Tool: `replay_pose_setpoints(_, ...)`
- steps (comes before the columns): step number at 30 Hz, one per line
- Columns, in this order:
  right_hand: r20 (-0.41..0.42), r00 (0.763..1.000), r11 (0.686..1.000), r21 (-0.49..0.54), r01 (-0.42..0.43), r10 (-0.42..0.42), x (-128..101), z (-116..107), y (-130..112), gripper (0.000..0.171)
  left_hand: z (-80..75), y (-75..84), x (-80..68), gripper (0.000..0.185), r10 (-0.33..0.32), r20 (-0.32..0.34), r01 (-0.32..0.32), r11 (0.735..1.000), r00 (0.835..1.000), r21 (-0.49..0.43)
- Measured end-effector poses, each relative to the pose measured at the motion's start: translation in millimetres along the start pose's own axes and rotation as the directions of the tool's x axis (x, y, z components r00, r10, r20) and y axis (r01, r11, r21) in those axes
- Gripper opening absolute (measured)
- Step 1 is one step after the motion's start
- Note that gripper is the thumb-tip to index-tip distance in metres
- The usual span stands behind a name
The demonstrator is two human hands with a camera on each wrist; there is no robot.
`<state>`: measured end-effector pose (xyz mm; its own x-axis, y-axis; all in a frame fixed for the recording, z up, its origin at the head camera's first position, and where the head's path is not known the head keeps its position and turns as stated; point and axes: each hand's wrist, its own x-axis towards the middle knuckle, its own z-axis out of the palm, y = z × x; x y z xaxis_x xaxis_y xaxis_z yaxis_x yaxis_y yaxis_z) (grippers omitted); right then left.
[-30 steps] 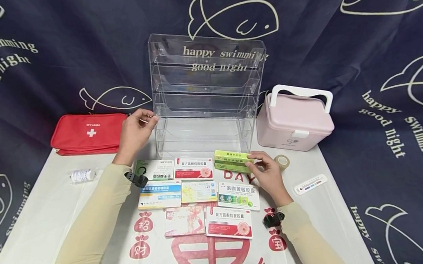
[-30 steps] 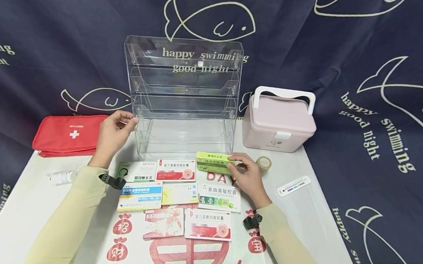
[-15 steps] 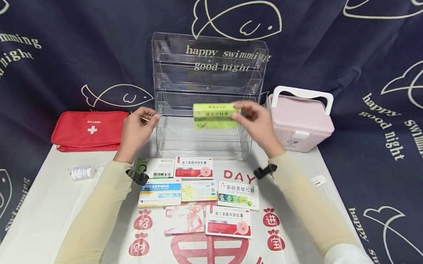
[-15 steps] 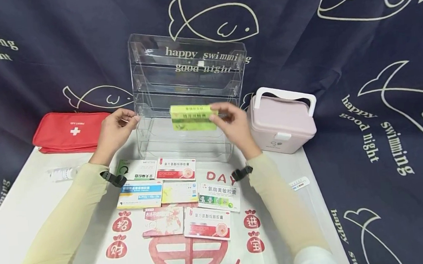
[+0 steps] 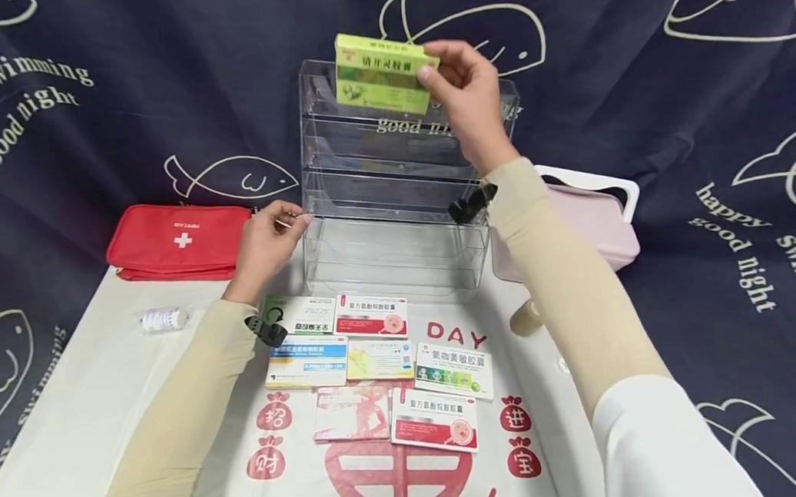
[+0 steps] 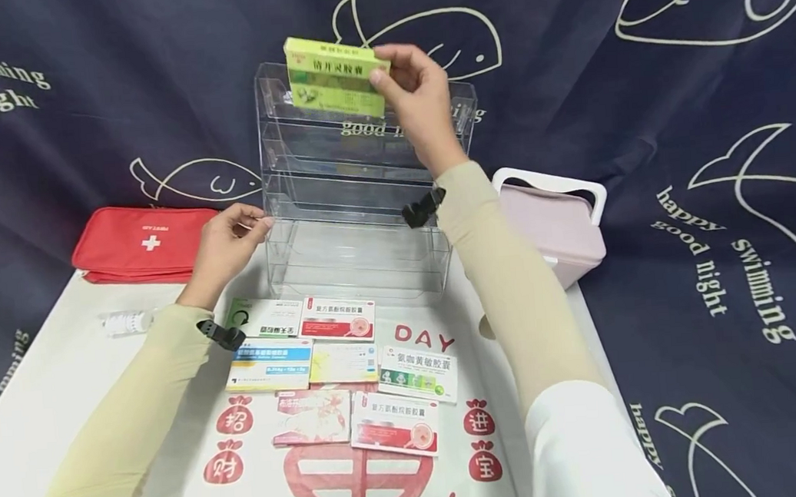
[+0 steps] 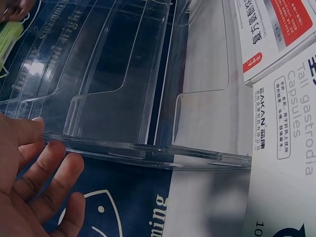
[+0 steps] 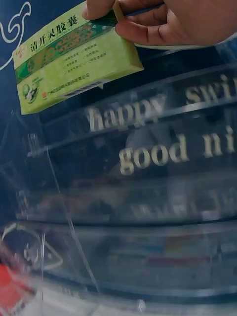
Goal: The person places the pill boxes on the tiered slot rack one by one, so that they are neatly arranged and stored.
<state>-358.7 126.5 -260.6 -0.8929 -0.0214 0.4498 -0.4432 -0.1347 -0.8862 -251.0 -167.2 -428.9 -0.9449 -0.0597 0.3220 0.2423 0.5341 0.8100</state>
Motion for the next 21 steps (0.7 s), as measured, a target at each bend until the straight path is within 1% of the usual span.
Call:
replay_pose_setpoints(2,-0.003,1.0,1.0,-0.006,-0.003,0.003,11,7,-5,0.022,0.8,0.7,0.0,0.024,-0.001,-0.001,0.001,1.0,1.0,-0.004)
replay_pose_setpoints(4,0.008,1.0,0.999,-0.048,0.005,-0.004,18,14,-10,0.021,1.3,1.1,0.1,0.023,0.0,-0.005,0.0,1.0,1.0,0.0)
replay_pose_setpoints(9,0.014,0.999,0.99,-0.129,0.053,-0.052,19,27,-23,0.019,2.5,1.3,0.7,0.023,0.003,0.0,-0.003,1.0,1.0,0.018)
replay_pose_setpoints(14,0.01,0.997,0.988,-0.134,0.071,-0.07,16,30,-27,0.018,3.0,0.5,0.9,0.023,-0.008,0.003,0.008,1.0,1.0,0.023)
replay_pose_setpoints(21,0.019,0.998,0.987,-0.143,0.07,-0.068,21,30,-20,0.018,1.7,-1.0,0.0,0.023,0.0,-0.011,0.0,1.0,1.0,0.024)
